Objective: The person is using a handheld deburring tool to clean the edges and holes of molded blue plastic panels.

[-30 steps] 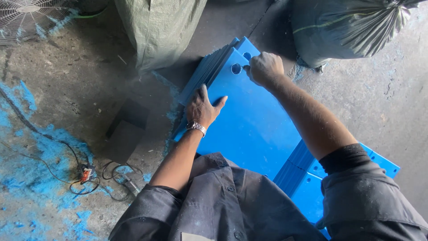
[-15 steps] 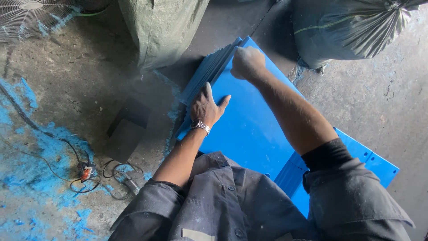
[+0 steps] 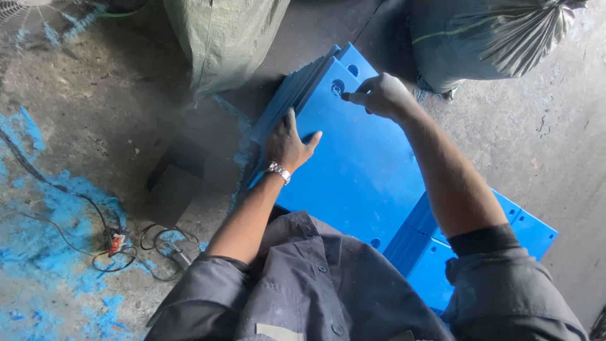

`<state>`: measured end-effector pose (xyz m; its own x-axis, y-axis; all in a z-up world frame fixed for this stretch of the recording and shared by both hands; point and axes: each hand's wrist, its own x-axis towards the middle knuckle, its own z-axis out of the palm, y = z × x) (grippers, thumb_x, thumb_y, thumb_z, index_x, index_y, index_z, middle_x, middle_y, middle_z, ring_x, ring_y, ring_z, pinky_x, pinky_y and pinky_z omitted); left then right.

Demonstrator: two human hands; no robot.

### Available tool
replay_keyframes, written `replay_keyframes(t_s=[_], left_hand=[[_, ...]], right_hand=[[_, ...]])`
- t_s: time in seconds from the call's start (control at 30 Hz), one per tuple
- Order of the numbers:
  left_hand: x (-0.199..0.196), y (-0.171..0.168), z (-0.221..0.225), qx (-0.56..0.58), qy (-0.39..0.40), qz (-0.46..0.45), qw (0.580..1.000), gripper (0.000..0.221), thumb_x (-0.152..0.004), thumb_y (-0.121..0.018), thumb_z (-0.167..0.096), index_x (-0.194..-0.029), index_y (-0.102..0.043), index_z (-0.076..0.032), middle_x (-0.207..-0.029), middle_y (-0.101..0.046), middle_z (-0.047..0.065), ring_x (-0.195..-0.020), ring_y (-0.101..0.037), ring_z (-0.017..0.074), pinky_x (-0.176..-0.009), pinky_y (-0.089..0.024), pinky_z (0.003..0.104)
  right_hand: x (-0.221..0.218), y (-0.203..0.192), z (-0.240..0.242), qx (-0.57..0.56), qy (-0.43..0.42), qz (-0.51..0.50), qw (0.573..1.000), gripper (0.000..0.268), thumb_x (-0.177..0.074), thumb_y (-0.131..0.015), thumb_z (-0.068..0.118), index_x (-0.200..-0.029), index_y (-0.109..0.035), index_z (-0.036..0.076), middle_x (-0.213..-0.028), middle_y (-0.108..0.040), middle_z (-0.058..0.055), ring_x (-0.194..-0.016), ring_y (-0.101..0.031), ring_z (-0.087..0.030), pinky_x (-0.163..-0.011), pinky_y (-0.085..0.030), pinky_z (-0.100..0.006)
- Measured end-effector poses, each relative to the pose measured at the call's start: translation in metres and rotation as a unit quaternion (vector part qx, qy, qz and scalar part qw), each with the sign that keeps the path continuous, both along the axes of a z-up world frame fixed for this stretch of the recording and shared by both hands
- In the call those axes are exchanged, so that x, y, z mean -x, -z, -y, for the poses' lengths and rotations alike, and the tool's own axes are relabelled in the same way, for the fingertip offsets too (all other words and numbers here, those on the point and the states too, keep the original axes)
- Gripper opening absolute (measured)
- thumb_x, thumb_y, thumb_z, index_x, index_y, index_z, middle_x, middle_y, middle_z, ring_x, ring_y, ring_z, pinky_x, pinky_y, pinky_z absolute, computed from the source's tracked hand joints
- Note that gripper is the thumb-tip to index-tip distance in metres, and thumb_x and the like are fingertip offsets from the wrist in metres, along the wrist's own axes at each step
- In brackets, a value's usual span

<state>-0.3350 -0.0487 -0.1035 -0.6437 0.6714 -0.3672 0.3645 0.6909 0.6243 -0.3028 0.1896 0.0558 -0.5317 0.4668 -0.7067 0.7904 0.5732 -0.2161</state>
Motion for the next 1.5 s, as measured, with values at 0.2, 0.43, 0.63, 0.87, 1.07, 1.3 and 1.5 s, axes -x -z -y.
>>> replay_keyframes(t_s=[0.2, 0.43, 0.63, 0.87, 1.07, 1.3, 1.5], left_hand=[[0.012, 0.003, 0.108, -0.179, 0.044, 0.116, 0.976, 0.113, -0.073, -0.084, -0.058, -0.159, -0.032, -0.007, -0.152, -0.039, 0.036, -0.137, -0.042, 0.0529, -0.105, -0.045, 0.059], [-0.016, -0.035, 0.159, -0.169, -0.04, 0.075, 0.982, 0.105, -0.072, -0.088, -0.057, -0.153, -0.041, -0.008, -0.147, -0.05, 0.027, -0.134, -0.05, 0.045, -0.107, -0.048, 0.055], [-0.044, -0.028, 0.161, -0.177, -0.155, 0.14, 0.962, 0.108, -0.071, -0.089, -0.054, -0.157, -0.038, -0.011, -0.148, -0.053, 0.024, -0.136, -0.052, 0.0405, -0.107, -0.049, 0.053], [-0.066, -0.03, 0.161, -0.266, -0.239, 0.14, 0.923, 0.12, -0.067, -0.097, -0.043, -0.159, -0.027, -0.012, -0.159, -0.04, 0.025, -0.142, -0.048, 0.0452, -0.111, -0.046, 0.055], [-0.07, -0.019, 0.158, -0.247, -0.24, 0.165, 0.924, 0.12, -0.064, -0.096, -0.049, -0.157, -0.027, -0.019, -0.158, -0.041, 0.023, -0.135, -0.053, 0.0451, -0.103, -0.052, 0.055], [-0.073, -0.013, 0.159, -0.234, -0.236, 0.148, 0.932, 0.117, -0.063, -0.096, -0.051, -0.153, -0.027, -0.024, -0.147, -0.053, 0.025, -0.125, -0.06, 0.0484, -0.098, -0.055, 0.056], [-0.072, -0.003, 0.159, -0.264, -0.214, 0.114, 0.934, 0.112, -0.069, -0.096, -0.043, -0.152, -0.024, -0.023, -0.147, -0.053, 0.027, -0.124, -0.061, 0.0477, -0.097, -0.055, 0.056]], right_hand=[[-0.025, -0.043, 0.092, 0.023, -0.158, -0.057, 0.985, 0.026, -0.091, -0.073, 0.036, -0.108, -0.079, 0.016, -0.085, -0.077, -0.005, -0.073, -0.075, -0.02, -0.065, -0.057, -0.035], [-0.004, -0.017, 0.178, -0.008, -0.42, -0.014, 0.907, 0.029, -0.098, -0.066, 0.043, -0.108, -0.073, 0.016, -0.095, -0.07, -0.005, -0.076, -0.071, -0.021, -0.063, -0.057, -0.037], [0.009, 0.004, 0.203, -0.061, -0.581, 0.113, 0.804, 0.036, -0.097, -0.063, 0.042, -0.116, -0.065, 0.012, -0.103, -0.063, -0.01, -0.084, -0.068, -0.02, -0.064, -0.055, -0.035], [0.003, 0.019, 0.202, -0.116, -0.584, 0.022, 0.803, 0.025, -0.098, -0.063, 0.032, -0.113, -0.067, 0.012, -0.108, -0.065, -0.01, -0.083, -0.068, -0.02, -0.066, -0.056, -0.037], [-0.018, 0.022, 0.199, -0.111, -0.485, 0.063, 0.865, 0.03, -0.102, -0.06, 0.038, -0.096, -0.071, 0.01, -0.084, -0.071, -0.007, -0.076, -0.071, -0.02, -0.066, -0.057, -0.039], [-0.036, 0.014, 0.222, -0.083, -0.377, 0.097, 0.917, 0.041, -0.104, -0.059, 0.04, -0.086, -0.075, 0.007, -0.076, -0.074, -0.013, -0.069, -0.073, -0.026, -0.066, -0.059, -0.044], [-0.032, 0.022, 0.256, -0.059, -0.369, 0.128, 0.919, 0.019, -0.092, -0.069, 0.023, -0.087, -0.078, 0.007, -0.081, -0.076, -0.015, -0.076, -0.076, -0.026, -0.071, -0.061, -0.043]])
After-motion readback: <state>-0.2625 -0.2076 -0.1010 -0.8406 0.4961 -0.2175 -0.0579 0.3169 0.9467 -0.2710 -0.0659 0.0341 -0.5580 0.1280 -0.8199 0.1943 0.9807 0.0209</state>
